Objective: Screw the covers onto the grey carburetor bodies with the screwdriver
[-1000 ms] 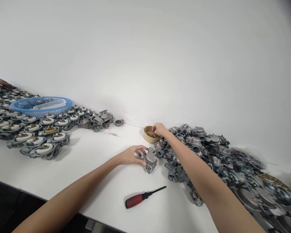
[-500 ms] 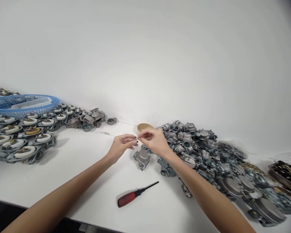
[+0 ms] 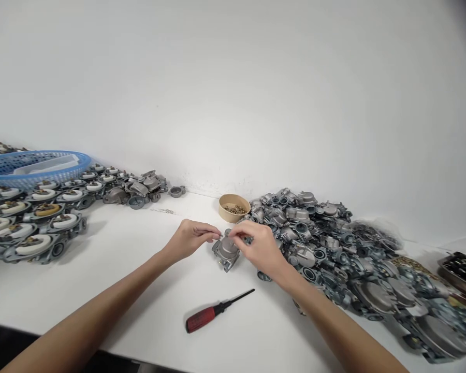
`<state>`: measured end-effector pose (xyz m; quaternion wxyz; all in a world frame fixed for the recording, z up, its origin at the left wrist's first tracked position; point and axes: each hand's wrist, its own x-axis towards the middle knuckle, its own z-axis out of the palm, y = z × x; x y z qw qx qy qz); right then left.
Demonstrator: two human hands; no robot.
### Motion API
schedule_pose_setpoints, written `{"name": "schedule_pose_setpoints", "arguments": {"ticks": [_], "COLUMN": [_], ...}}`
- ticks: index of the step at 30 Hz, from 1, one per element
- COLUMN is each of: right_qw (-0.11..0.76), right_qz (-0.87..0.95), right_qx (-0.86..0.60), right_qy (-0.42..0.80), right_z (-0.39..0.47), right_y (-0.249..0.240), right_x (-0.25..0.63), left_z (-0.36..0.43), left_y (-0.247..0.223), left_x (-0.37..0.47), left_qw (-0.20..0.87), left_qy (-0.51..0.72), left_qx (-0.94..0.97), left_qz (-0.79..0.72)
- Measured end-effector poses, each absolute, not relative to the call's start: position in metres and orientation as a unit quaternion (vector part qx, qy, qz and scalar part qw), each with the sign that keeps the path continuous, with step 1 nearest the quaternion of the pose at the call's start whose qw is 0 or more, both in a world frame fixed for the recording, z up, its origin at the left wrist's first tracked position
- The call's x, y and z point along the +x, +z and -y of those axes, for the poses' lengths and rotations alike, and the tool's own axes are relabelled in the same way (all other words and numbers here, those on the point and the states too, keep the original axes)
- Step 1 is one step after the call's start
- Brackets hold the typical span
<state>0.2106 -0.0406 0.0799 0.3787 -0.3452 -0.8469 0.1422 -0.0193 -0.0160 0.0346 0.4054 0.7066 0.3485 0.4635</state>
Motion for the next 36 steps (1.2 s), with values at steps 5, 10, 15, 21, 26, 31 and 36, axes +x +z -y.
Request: {"name": "schedule_pose_setpoints", "arguments": {"ticks": [5, 10, 15, 21, 26, 31, 36], "right_qw": [0.222, 0.101, 0.046, 0.044, 0.124, 0.254, 0.324], "right_qz": [0.922, 0.935, 0.929, 0.933, 0.924, 0.879, 0.835], "right_qx": [-0.311, -0.34, -0.365, -0.358, -0.36, -0.398, -0.436], "right_qy": [0.07, -0.012, -0.025, 0.0, 0.034, 0.065, 0.084], "right_z": [0.077, 0.09, 0.084, 0.084, 0.081, 0.062, 0.047], "right_y": [0.038, 0.007, 0.009, 0.014, 0.03, 0.057, 0.073], "right_x": [0.224, 0.231, 0.237, 0.238, 0.24, 0.253, 0.262], "left_z": [0.008, 0.012, 0.012, 0.01, 0.01, 0.011, 0.012], "left_y": [0.04, 0.037, 0.034, 0.03, 0.029, 0.029, 0.03], "left_x": [-0.035, -0.03, -0.028, -0.029, -0.028, -0.027, -0.027], "left_qw": [0.293, 0.295, 0.269, 0.244, 0.23, 0.236, 0.23], "left_qy": [0.389, 0.37, 0.362, 0.361, 0.368, 0.364, 0.358], "left_qx": [0.817, 0.832, 0.848, 0.861, 0.866, 0.867, 0.869], "left_qz": [-0.309, -0.29, -0.279, -0.263, -0.247, -0.247, -0.254]}}
